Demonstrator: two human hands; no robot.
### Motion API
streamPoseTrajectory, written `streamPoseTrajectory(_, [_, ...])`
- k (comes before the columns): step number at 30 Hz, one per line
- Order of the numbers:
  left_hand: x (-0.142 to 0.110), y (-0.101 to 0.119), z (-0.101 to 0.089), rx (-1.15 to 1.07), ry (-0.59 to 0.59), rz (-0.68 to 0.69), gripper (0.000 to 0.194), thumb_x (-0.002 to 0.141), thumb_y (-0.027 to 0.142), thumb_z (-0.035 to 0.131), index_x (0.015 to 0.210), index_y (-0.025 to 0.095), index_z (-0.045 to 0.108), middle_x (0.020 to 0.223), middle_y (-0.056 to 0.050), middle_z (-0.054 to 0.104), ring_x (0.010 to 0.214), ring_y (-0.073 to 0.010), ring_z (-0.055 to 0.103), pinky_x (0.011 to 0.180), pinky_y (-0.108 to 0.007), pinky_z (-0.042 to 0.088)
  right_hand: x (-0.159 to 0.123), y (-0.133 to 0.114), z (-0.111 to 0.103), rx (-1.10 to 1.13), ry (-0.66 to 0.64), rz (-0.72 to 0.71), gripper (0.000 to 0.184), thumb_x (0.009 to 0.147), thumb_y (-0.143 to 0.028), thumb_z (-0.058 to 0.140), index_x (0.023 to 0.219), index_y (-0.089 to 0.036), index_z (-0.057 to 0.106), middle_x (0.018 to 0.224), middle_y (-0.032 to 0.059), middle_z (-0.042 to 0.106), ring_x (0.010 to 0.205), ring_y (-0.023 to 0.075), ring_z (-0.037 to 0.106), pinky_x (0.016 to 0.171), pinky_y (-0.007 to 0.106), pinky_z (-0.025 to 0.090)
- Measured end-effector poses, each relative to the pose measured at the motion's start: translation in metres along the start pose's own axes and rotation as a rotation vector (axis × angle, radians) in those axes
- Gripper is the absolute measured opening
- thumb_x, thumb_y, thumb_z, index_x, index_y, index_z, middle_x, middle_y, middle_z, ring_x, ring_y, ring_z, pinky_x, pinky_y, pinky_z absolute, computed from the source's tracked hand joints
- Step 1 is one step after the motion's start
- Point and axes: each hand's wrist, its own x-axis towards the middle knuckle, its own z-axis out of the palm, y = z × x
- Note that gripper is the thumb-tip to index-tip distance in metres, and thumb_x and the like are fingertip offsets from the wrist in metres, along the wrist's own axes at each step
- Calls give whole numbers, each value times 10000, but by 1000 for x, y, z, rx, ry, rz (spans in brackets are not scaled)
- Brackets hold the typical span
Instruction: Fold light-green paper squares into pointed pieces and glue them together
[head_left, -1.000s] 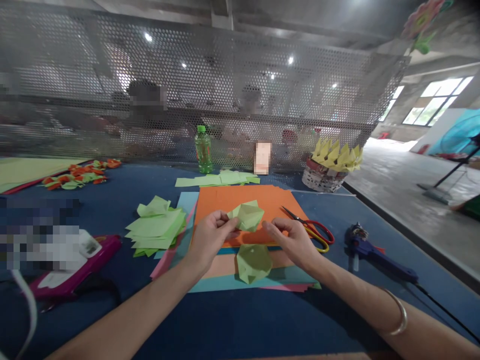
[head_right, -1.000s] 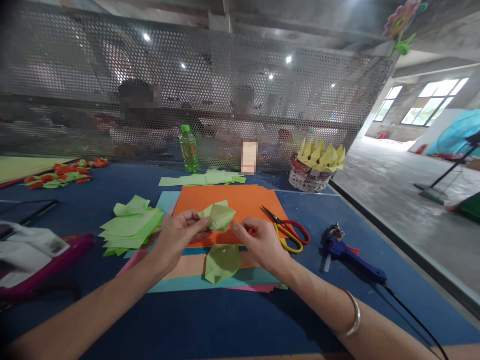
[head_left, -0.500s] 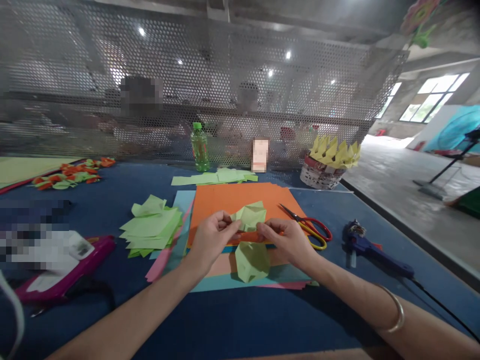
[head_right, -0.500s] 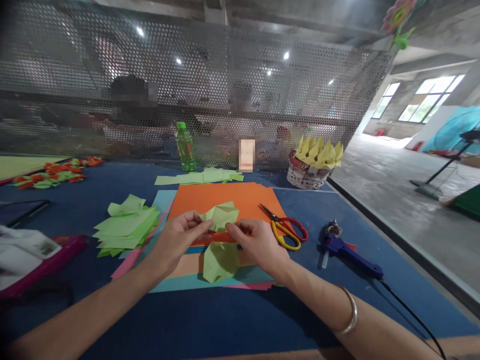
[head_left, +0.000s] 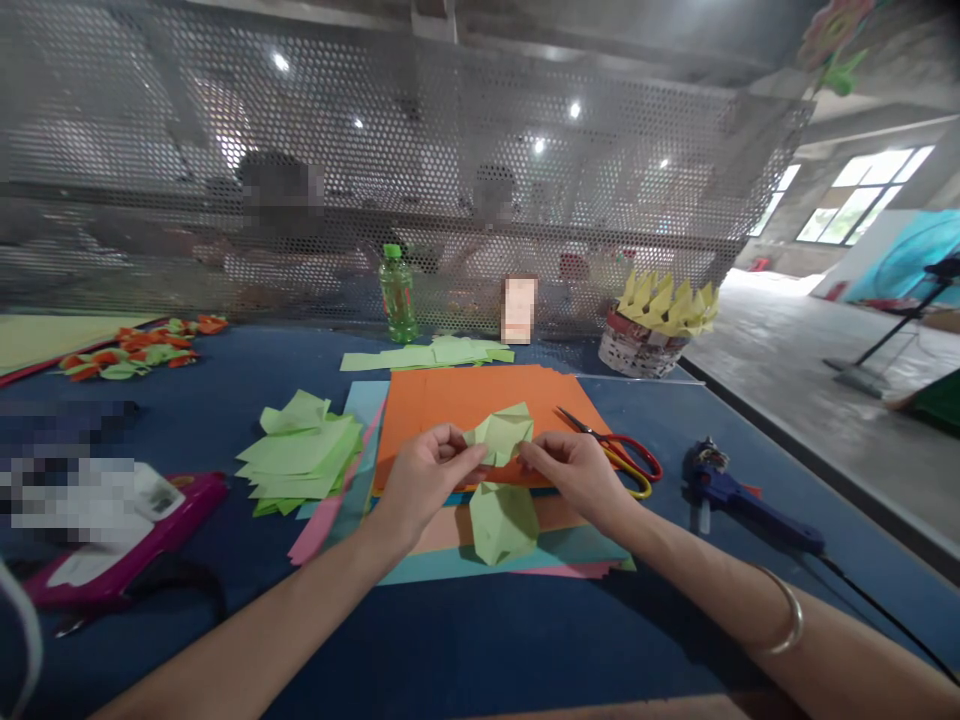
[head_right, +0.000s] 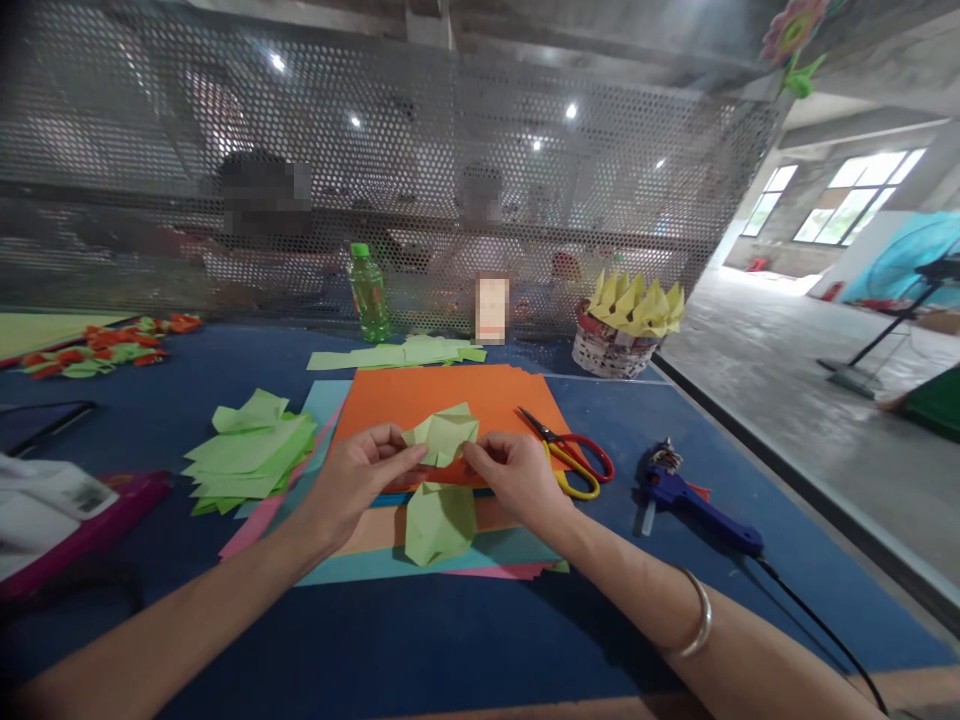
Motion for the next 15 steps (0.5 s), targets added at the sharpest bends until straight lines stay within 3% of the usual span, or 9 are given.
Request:
streamPoseTrajectory(9, [5, 3, -8, 16, 46, -45, 354, 718, 426, 823, 785, 183, 574, 755, -67, 754, 744, -234, 760, 593, -246, 548, 0, 0, 0, 21, 24, -31, 355, 872, -445, 572, 616, -199, 585, 617, -6, 611, 606, 146, 544, 580, 256, 393])
streamPoseTrajectory(15, [12, 2, -13, 48, 70, -29, 319, 727, 400, 807, 808, 177, 594, 731, -57, 748, 690, -204, 751, 578, -230, 537, -2, -5, -1, 15, 40, -35, 333, 858, -451, 542, 638, -203, 576, 625, -8, 598, 612, 140, 521, 568, 243, 385])
